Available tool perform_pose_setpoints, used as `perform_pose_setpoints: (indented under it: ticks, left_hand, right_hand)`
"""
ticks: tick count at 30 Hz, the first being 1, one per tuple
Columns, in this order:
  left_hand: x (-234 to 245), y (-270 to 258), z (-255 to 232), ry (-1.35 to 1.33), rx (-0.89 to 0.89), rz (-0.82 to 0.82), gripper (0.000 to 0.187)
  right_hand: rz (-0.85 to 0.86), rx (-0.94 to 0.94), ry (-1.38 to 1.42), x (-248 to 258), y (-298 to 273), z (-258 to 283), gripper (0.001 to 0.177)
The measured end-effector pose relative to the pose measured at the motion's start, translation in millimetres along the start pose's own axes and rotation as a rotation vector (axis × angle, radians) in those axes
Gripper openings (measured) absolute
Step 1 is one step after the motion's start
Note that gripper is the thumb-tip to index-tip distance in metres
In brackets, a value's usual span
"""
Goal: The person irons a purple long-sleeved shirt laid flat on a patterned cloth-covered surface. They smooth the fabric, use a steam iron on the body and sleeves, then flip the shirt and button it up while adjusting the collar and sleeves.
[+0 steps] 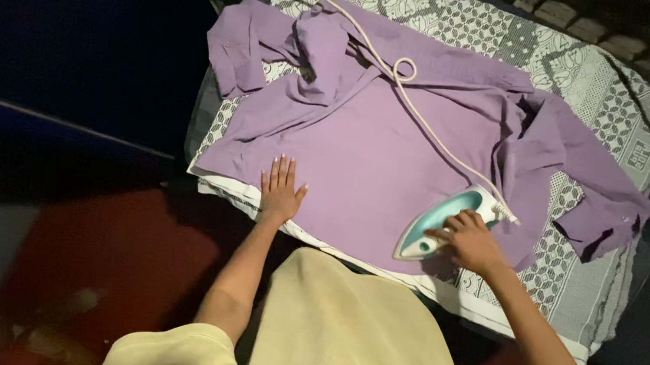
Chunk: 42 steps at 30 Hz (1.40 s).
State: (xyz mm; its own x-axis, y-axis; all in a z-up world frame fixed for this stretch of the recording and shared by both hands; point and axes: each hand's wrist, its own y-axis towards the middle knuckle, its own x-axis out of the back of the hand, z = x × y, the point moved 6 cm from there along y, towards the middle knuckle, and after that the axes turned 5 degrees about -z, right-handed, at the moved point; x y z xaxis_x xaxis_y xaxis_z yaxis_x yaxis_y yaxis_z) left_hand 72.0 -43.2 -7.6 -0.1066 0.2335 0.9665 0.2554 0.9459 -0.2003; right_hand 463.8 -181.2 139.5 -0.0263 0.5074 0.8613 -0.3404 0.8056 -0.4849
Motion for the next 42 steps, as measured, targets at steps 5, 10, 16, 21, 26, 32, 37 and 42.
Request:
perform_pose_setpoints:
  ticks: [5,10,16,21,26,32,37,42]
  left_hand:
    - [-3,3,2,-0.035,0.049,0.112,0.084]
    - [-2,3,1,-0.052,0.075,0.152,0.085]
    - [0,5,-1,-0.023,0.069,0.129,0.086]
    - [-1,6,-2,-0.017,0.075,0.147,0.088]
    - [0,7,0,-0.025,0.065,0.137,0.091]
    - [2,6,-1,-0.029,0.039,0.083,0.095]
    - [-2,7,1,-0.061,0.037,0.085,0.096]
    - [-7,8,1,-0.049,0.013,0.043,0.097]
  right_hand:
    - [-0.256,-0.113,0.106,-3,15,-15,0.056]
    - [-0.47,-0.174,0.135,7,33,-16,0.049]
    - [-0.636,-0.277,0.165,14,66,-12,0.042]
    - [-0.722,-0.284,0.141,29,107,-15,0.042]
    - [-0.764,-0.355,0.122,47,154,-24,0.044]
    - [-0.872,-0.503,0.136,59,207,-54,0.041]
    - [-0.859,-0.677,0.192,59,248,-80,0.042]
    - [-0.739,-0.774,0.29,58,282,-98,0.042]
